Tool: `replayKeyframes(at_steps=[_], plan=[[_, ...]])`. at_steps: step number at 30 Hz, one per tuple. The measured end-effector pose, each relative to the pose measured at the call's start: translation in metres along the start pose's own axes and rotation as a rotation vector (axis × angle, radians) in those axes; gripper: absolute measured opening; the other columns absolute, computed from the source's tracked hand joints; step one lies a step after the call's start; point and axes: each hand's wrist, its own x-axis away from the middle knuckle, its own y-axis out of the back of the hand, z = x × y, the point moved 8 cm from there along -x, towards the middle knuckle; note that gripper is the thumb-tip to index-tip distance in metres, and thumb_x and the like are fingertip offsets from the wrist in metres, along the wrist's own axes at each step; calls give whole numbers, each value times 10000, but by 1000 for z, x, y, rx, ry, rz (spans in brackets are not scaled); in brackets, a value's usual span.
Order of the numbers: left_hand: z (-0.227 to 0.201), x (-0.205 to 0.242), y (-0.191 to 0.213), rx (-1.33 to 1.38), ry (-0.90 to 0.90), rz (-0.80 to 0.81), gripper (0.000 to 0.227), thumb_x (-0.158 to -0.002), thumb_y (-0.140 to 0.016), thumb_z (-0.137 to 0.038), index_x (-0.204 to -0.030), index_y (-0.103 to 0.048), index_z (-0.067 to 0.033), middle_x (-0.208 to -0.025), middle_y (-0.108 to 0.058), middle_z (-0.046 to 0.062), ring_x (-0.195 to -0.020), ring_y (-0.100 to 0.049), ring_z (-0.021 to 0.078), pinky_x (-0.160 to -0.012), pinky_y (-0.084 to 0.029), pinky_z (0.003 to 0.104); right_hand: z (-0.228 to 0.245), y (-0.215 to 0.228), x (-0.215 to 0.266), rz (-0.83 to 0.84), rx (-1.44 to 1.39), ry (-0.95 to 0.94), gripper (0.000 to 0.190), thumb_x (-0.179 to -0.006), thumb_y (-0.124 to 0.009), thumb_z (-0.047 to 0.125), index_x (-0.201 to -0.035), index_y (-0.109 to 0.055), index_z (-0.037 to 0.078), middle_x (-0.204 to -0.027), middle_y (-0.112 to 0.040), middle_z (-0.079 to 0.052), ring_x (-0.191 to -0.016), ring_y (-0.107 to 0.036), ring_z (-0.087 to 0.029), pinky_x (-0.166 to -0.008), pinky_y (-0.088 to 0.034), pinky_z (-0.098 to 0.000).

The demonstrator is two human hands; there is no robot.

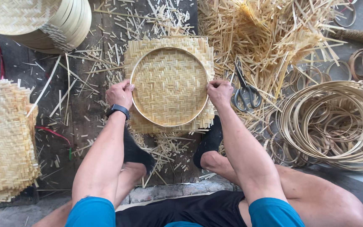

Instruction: The person places a circular bamboo frame onto a square woven mat, then uses a wooden block to press the mat into the frame. They trim the excess woven material around the edge using scissors. The process is repeated for multiple bowls.

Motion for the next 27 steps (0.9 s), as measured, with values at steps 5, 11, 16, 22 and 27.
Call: replayKeyframes(at_steps=[5,11,16,22,27], plan=[[27,-7,-17,91,155,69,279,-796,-866,-281,-1059,-816,-201,-869,-775,93,-763,-746,237,-739,-565,355,-17,-12,-7,105,17,-101,196,-800,-800,181,-945,-812,49,-870,-794,-140,-766,-759,-206,-808,-611,-332],[50,-16,-32,218,143,61,327,-727,-904,-329,-981,-825,-138,-879,-790,59,-763,-741,179,-740,-561,315,-23,-15,-14,66,36,-47,176,-758,-848,185,-907,-829,94,-862,-791,-128,-780,-757,-206,-802,-600,-348],[65,-17,-48,187,149,2,307,-730,-898,-346,-962,-825,-159,-860,-787,53,-756,-743,192,-726,-564,332,-33,-24,-18,45,60,-31,212,-754,-833,238,-913,-827,99,-866,-787,-137,-807,-767,-239,-804,-598,-365],[77,-18,-57,146,216,9,291,-750,-893,-379,-959,-839,-184,-833,-791,48,-739,-741,204,-723,-563,348,-47,-25,-11,66,-79,-132,270,-791,-811,286,-991,-817,105,-894,-801,-127,-840,-773,-224,-828,-583,-357],[85,-25,-61,169,215,30,319,-728,-902,-386,-953,-846,-166,-831,-798,48,-737,-749,199,-729,-567,341,-52,-30,-21,143,4,-140,268,-792,-829,303,-988,-842,121,-902,-799,-122,-855,-758,-225,-841,-574,-363]])
